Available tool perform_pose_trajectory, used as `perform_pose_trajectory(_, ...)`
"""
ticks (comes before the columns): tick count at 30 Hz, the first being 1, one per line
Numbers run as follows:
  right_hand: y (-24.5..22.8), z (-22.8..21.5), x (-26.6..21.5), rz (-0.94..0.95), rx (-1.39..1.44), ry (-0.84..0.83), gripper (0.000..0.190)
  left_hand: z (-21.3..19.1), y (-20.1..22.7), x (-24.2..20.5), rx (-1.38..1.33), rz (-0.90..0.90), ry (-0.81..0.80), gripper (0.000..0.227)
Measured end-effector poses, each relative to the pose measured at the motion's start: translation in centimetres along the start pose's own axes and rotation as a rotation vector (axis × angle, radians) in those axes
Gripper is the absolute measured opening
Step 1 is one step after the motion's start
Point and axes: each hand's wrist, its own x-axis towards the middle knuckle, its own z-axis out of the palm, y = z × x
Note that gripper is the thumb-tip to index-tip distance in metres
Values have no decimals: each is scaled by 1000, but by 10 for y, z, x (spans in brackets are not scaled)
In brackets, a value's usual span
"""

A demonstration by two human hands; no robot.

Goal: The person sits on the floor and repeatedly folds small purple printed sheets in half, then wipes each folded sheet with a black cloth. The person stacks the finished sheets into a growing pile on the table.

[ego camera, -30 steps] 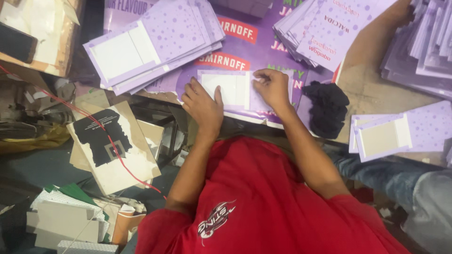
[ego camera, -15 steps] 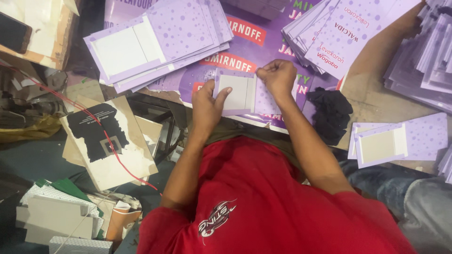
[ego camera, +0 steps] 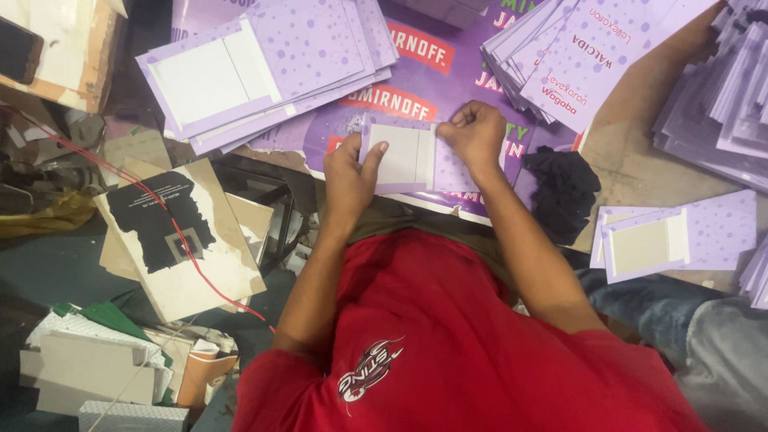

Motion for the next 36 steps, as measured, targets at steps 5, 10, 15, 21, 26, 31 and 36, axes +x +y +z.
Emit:
perform_pose_trajectory(5,-14,-1,-15,-26,41,87,22,6,-6,-9,19,1,57,19)
perform_pose_trajectory(10,-12,-37,-70,-149,-605,414,87,1,-24,-3,-144,-2,39,17)
perform_pose_trajectory(15,-2,-64,-75,12,-351,177,104,-2,-26,-8,-489,-123,-84,19)
perform_pose_trajectory(21,-47,-68,-74,4,-455,-64,40,-7,16,-22,-102,-56,-114,18)
perform_pose_trajectory(26,-59,-74,-84,-156,406,-135,41,-61,15,-20,210,273,204,26)
perform_pose_trajectory(31,-13,-131,-21,-511,-89,512,49,-161,-20,45,-314,128,393,26)
perform_pose_trajectory(36,50,-164,34,95,-116,533,53,-168,-22,73,560,-117,558,63)
